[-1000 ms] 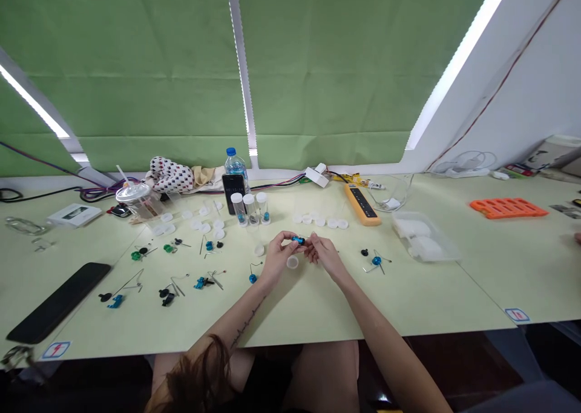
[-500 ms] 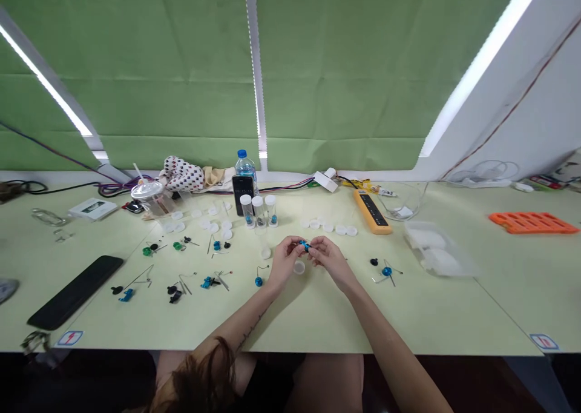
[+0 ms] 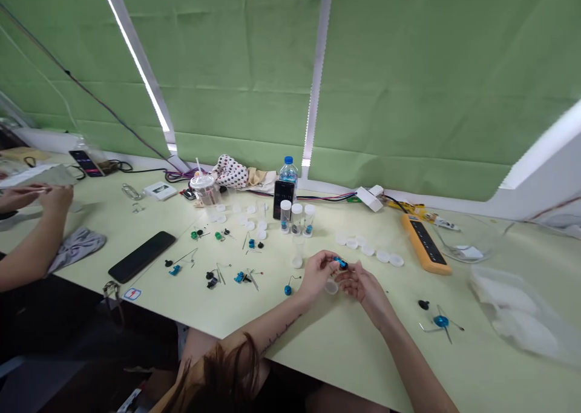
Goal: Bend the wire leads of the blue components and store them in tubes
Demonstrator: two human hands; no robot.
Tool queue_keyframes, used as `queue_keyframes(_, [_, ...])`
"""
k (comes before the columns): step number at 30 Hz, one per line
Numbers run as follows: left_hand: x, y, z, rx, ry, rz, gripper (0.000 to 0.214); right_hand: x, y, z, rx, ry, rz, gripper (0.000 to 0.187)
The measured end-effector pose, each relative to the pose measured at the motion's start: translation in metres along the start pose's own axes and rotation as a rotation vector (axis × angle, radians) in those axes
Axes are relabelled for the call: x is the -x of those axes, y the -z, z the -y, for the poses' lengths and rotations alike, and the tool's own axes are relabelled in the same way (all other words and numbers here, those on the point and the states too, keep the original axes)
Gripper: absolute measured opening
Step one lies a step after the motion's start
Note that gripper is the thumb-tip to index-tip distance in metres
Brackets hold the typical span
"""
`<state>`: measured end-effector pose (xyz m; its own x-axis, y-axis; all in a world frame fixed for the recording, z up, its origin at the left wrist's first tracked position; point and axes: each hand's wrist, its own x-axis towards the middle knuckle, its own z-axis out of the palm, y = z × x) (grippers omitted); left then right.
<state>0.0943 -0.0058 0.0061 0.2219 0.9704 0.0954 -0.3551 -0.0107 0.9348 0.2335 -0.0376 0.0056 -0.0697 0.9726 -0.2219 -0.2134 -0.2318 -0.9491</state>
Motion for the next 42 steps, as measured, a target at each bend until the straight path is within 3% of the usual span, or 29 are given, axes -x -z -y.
queue_keyframes(4, [0.002,-0.001,0.001,0.022,0.005,0.019,0.014,-0.006,-0.008,-0.001,0.031,-0.091,-0.005,0.052])
queue_keyframes(10, [0.0,0.003,0.005,0.035,-0.06,-0.083,0.014,-0.007,-0.019,0.018,0.13,0.047,0.019,0.034])
queue_keyframes(13, [0.0,0.004,0.006,0.106,-0.036,-0.072,0.021,-0.009,-0.016,0.016,0.125,0.1,-0.014,0.046])
queue_keyframes(19, [0.005,-0.002,0.003,0.07,-0.05,-0.02,0.023,-0.011,-0.009,0.003,0.186,-0.051,0.007,0.056])
queue_keyframes(22, [0.005,-0.002,0.001,0.047,-0.062,-0.043,0.023,-0.006,-0.012,0.008,0.161,0.041,0.023,0.039])
queue_keyframes(25, [0.003,0.0,0.001,0.029,-0.092,-0.082,0.022,-0.004,-0.013,0.011,0.09,0.112,0.01,0.04])
queue_keyframes(30, [0.003,0.0,-0.001,0.04,-0.084,-0.054,0.02,-0.008,-0.01,0.005,0.093,-0.019,0.067,0.055])
queue_keyframes(33, [0.002,0.0,-0.001,0.053,-0.085,-0.058,0.02,-0.007,-0.01,0.006,0.082,0.045,0.042,0.033])
queue_keyframes(36, [0.001,0.002,0.001,0.064,-0.081,-0.08,0.02,-0.006,-0.01,0.008,0.002,0.09,0.016,0.039])
queue_keyframes(42, [0.002,0.001,0.003,0.048,-0.067,-0.018,0.02,-0.009,-0.011,0.004,-0.037,-0.076,0.041,0.046])
